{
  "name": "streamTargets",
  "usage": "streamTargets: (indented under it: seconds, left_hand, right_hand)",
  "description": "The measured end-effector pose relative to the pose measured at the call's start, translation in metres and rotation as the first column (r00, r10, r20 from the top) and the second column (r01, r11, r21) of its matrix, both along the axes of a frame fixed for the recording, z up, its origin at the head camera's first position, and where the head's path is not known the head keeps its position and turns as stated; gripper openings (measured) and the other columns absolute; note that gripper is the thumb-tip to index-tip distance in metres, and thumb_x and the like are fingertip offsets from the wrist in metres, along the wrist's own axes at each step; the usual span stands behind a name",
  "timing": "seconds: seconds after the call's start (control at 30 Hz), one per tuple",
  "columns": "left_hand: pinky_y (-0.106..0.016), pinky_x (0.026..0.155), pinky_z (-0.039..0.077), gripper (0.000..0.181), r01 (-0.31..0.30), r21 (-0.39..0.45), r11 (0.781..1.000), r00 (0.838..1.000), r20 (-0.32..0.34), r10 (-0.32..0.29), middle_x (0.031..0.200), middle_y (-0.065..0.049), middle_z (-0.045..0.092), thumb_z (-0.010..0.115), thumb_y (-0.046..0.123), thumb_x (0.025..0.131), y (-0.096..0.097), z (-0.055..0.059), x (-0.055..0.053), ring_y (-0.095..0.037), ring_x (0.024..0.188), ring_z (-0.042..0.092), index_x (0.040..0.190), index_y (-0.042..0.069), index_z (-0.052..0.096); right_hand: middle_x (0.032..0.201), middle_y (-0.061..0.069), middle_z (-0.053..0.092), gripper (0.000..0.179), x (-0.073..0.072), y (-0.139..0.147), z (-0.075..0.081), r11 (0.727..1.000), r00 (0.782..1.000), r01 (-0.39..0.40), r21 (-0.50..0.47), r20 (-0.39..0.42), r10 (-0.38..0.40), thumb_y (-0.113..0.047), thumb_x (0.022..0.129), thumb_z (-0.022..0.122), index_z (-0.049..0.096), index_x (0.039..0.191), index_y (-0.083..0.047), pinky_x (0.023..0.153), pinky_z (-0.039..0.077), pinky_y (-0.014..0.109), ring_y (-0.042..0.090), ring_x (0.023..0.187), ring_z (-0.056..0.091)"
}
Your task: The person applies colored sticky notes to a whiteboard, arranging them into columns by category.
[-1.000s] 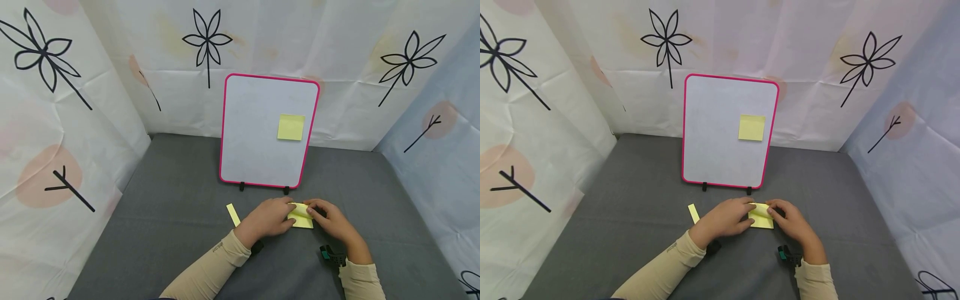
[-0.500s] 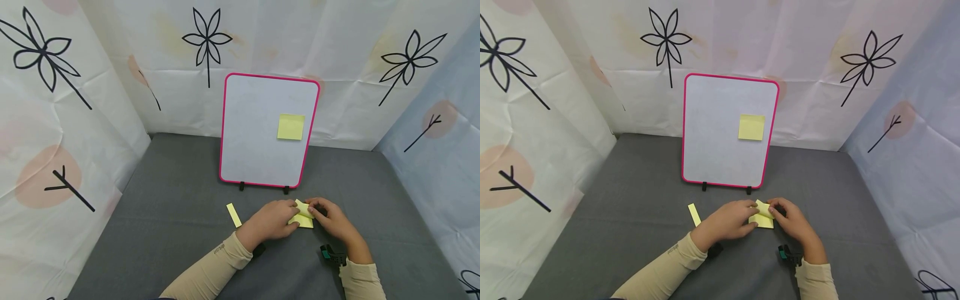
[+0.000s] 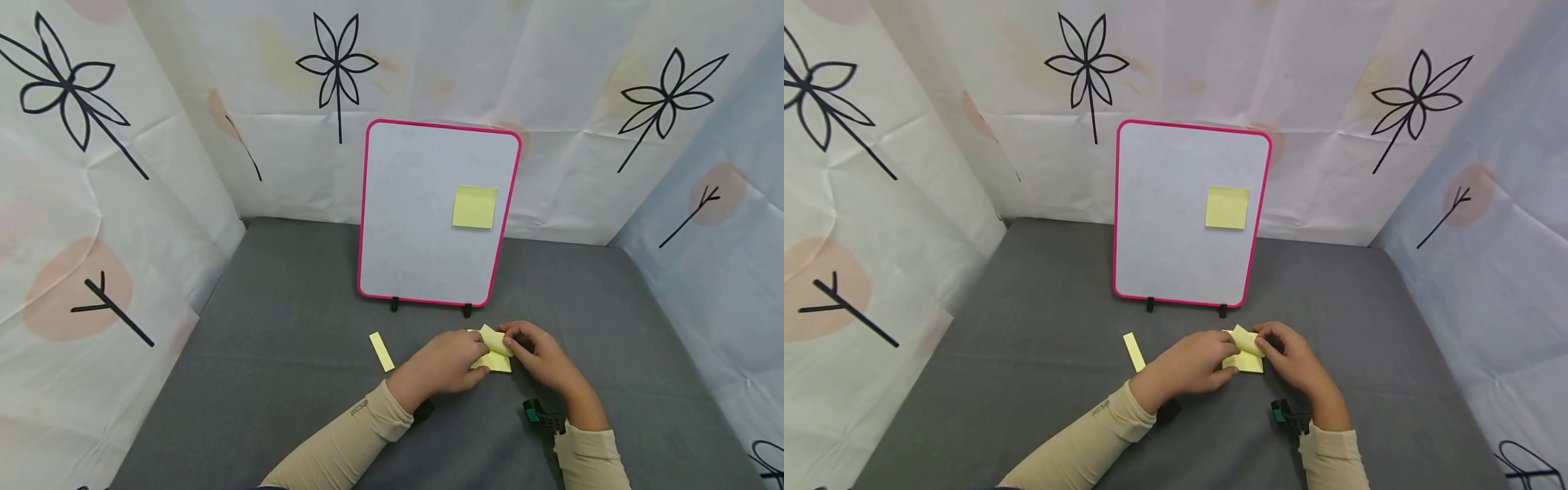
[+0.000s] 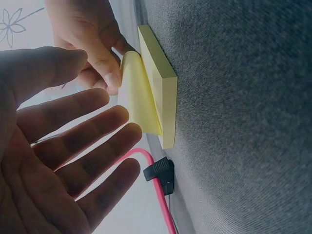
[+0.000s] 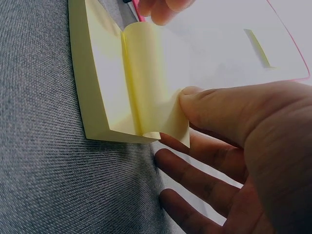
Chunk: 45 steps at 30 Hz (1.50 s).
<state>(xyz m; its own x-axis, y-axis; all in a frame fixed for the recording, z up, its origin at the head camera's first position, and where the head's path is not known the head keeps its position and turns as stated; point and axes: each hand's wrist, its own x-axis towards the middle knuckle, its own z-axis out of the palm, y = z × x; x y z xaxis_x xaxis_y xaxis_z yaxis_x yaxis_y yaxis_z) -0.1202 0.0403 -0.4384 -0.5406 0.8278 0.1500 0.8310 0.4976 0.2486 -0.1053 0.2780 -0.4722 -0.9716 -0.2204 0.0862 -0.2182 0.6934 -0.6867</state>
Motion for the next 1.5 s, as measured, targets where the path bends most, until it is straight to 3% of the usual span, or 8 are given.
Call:
streamTargets:
  seconds: [0.23,0.63,0.83,1.07,1.5]
  left_hand:
    - [-0.017,0.059,0.038,0.019,-0.012,-0.017,1.0,1.0,0.022,0.012,0.085,0.008,0.057,0.063,0.033,0.095,0.001,-0.004,0.001,-0.002,0.065,0.045,0.103,0.017,0.07]
    - [-0.018,0.054,0.034,0.014,-0.035,-0.051,0.998,0.999,0.033,0.037,0.075,0.009,0.05,0.065,0.032,0.093,0.0,-0.008,0.004,-0.003,0.059,0.043,0.084,0.021,0.063]
    - [-0.018,0.053,0.034,0.015,-0.037,-0.056,0.998,0.998,0.039,0.04,0.074,0.009,0.049,0.065,0.031,0.093,0.001,-0.01,0.004,-0.003,0.059,0.043,0.083,0.021,0.063]
    - [-0.018,0.053,0.033,0.017,-0.035,-0.067,0.997,0.998,0.059,0.039,0.076,0.008,0.05,0.066,0.032,0.093,0.003,-0.014,0.002,-0.004,0.059,0.043,0.08,0.021,0.063]
    - [-0.02,0.057,0.036,0.016,-0.025,-0.1,0.995,0.999,0.025,0.028,0.083,0.006,0.052,0.067,0.034,0.092,0.005,-0.016,0.003,-0.006,0.066,0.042,0.083,0.02,0.068]
  right_hand:
    - [0.125,0.013,0.065,0.009,-0.001,-0.001,0.0,1.0,1.0,0.014,-0.001,-0.005,-0.014,-0.021,0.098,0.06,0.064,0.098,-0.013,0.082,0.05,0.027,0.022,0.107,0.063]
    - [0.124,0.008,0.066,0.01,0.001,-0.002,0.0,0.999,1.0,0.031,0.033,0.004,-0.031,-0.025,0.099,0.06,0.063,0.099,-0.016,0.083,0.051,0.03,0.019,0.106,0.062]
    - [0.124,0.01,0.066,0.01,0.0,-0.002,-0.001,0.999,1.0,0.029,0.021,0.002,-0.029,-0.024,0.099,0.06,0.064,0.099,-0.014,0.083,0.051,0.03,0.023,0.107,0.062]
    - [0.123,0.009,0.066,0.009,-0.001,0.0,-0.001,0.999,0.999,0.037,0.027,-0.001,-0.037,-0.024,0.099,0.06,0.064,0.098,-0.016,0.08,0.05,0.028,0.017,0.102,0.062]
    - [0.124,0.01,0.065,0.009,0.0,0.0,0.001,0.999,0.999,0.035,0.021,-0.004,-0.035,-0.022,0.099,0.059,0.063,0.098,-0.014,0.079,0.051,0.03,0.022,0.101,0.063]
